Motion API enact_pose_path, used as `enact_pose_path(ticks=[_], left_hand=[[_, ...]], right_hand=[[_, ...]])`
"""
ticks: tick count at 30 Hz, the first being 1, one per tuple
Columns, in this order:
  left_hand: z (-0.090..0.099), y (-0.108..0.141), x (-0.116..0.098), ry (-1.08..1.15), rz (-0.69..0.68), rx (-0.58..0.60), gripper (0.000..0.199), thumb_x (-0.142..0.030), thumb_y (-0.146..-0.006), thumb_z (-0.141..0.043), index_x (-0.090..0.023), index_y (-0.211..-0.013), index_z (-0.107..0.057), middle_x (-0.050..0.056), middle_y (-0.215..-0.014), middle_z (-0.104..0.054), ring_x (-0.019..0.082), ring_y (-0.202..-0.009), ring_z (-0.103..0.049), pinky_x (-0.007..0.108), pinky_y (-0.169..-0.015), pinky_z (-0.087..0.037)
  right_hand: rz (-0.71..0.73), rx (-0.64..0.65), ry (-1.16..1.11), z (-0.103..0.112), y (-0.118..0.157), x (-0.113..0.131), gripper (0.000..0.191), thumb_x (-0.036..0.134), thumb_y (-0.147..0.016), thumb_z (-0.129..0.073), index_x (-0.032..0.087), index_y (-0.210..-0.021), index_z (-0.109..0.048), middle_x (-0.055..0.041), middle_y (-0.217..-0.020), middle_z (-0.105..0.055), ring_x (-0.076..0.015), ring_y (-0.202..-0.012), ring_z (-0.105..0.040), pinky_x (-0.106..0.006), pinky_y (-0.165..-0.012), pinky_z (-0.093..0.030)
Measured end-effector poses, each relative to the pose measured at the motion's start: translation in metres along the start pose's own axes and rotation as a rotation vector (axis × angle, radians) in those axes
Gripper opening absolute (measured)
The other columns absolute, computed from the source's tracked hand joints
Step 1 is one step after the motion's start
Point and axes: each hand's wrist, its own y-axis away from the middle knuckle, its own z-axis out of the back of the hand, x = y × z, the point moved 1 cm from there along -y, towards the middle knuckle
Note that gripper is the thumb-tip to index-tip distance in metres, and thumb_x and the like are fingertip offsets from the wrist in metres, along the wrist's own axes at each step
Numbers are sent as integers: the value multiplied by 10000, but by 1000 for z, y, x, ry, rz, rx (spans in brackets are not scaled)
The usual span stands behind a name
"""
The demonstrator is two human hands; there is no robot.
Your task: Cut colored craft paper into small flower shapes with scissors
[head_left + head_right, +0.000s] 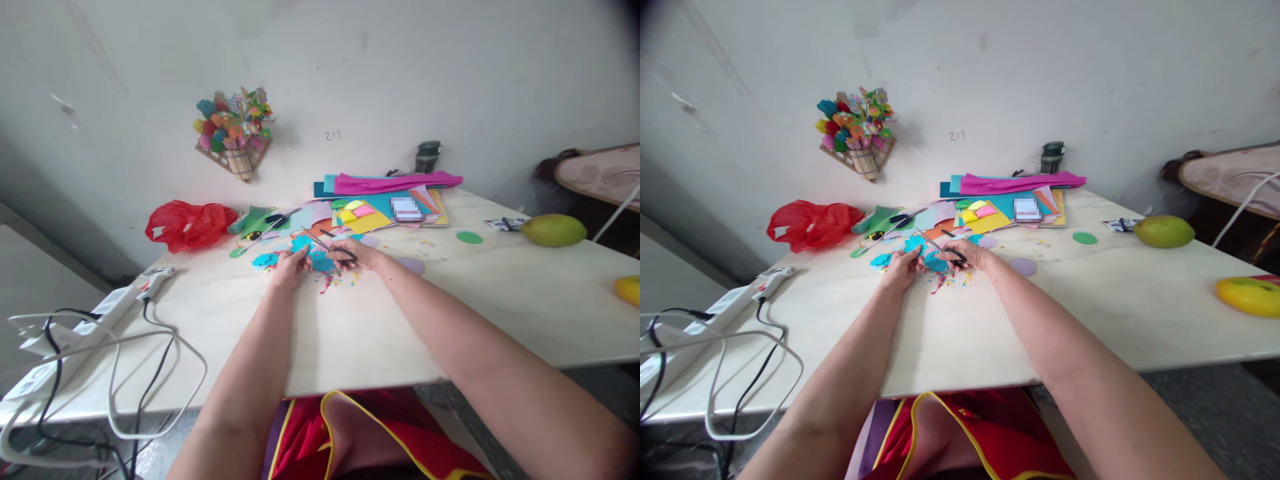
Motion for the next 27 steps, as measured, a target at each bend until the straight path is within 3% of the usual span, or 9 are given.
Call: enact_pose_path(ticks=[27], left_hand=[[-2, 3, 0, -9, 45, 103, 292, -357, -638, -764, -137, -576, -583, 2, -482, -548, 73, -382, -435, 242, -443, -390]], right_hand=[[41, 27, -24, -5, 5, 8, 263, 380, -779, -650, 134, -753, -560, 2, -519, -613, -67, -352, -494, -162, -299, -259]])
